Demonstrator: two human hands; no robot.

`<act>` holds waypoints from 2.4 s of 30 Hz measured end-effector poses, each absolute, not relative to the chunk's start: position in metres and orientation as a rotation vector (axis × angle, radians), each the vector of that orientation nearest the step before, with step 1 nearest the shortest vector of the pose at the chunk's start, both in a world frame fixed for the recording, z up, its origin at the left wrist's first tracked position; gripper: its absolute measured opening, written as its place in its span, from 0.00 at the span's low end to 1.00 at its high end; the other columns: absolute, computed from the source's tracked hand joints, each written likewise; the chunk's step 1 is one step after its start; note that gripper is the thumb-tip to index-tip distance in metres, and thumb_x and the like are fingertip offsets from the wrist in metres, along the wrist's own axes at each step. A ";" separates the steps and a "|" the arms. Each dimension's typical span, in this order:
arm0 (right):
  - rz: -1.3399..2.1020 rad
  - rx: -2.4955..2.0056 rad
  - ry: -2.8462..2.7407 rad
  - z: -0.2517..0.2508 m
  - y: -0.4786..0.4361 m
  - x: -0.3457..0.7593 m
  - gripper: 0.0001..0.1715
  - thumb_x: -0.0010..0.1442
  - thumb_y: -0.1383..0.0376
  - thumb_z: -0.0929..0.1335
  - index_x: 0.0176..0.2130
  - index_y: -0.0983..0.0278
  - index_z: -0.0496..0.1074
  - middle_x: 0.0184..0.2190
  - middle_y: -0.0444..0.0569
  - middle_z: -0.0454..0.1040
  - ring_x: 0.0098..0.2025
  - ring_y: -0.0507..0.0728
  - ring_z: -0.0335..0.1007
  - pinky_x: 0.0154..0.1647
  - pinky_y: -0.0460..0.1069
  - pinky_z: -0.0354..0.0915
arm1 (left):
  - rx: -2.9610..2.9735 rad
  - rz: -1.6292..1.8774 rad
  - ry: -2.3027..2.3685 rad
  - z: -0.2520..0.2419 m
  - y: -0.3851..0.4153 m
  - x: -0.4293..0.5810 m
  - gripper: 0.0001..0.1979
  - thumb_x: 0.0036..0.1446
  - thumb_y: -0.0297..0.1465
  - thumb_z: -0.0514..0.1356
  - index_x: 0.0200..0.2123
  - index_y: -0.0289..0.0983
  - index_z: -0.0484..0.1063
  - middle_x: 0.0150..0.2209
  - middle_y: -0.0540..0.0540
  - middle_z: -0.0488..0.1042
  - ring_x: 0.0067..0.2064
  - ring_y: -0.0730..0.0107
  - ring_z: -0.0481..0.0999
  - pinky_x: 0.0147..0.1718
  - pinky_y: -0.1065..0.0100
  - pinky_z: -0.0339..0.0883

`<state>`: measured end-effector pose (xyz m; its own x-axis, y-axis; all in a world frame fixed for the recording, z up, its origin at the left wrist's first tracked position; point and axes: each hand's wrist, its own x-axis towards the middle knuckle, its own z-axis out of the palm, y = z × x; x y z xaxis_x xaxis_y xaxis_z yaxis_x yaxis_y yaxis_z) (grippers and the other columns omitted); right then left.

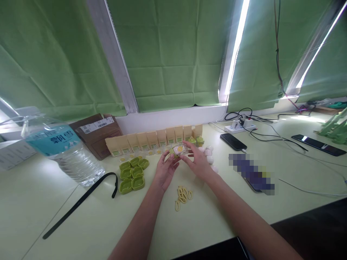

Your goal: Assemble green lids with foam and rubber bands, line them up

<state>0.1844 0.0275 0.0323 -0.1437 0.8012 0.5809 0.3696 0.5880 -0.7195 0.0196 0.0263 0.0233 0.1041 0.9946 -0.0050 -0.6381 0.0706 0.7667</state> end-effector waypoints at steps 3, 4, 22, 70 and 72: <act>0.508 -0.969 -1.720 0.034 0.028 0.185 0.30 0.65 0.54 0.66 0.63 0.55 0.59 0.59 0.53 0.67 0.58 0.61 0.67 0.53 0.57 0.70 | 0.706 1.359 0.648 0.024 0.025 0.020 0.27 0.46 0.31 0.73 0.46 0.41 0.64 0.41 0.48 0.79 0.42 0.67 0.80 0.41 0.69 0.67; 0.516 -0.967 -1.730 0.034 0.028 0.185 0.30 0.65 0.54 0.66 0.63 0.55 0.60 0.59 0.53 0.67 0.57 0.61 0.67 0.52 0.57 0.70 | 0.711 1.358 0.653 0.024 0.025 0.020 0.27 0.46 0.31 0.73 0.47 0.41 0.65 0.41 0.48 0.79 0.42 0.68 0.80 0.41 0.69 0.67; 0.537 -1.044 -1.712 0.032 0.028 0.185 0.29 0.64 0.53 0.66 0.61 0.55 0.62 0.57 0.54 0.67 0.48 0.59 0.72 0.51 0.59 0.70 | 0.778 1.308 0.718 0.025 0.024 0.020 0.27 0.49 0.34 0.71 0.52 0.40 0.69 0.42 0.44 0.80 0.43 0.66 0.80 0.36 0.71 0.67; 0.509 -1.006 -1.606 0.040 0.022 0.183 0.32 0.60 0.51 0.69 0.60 0.58 0.64 0.44 0.50 0.76 0.50 0.59 0.71 0.55 0.57 0.67 | 0.910 1.263 0.742 0.029 0.020 0.024 0.31 0.46 0.35 0.72 0.55 0.38 0.72 0.29 0.52 0.71 0.21 0.85 0.59 0.24 0.75 0.58; 0.543 -1.018 -1.640 0.041 0.021 0.183 0.29 0.63 0.51 0.67 0.59 0.58 0.65 0.43 0.50 0.76 0.49 0.59 0.72 0.53 0.56 0.67 | 0.879 1.260 0.753 0.029 0.020 0.024 0.30 0.47 0.38 0.71 0.54 0.37 0.72 0.27 0.54 0.69 0.20 0.84 0.58 0.23 0.75 0.58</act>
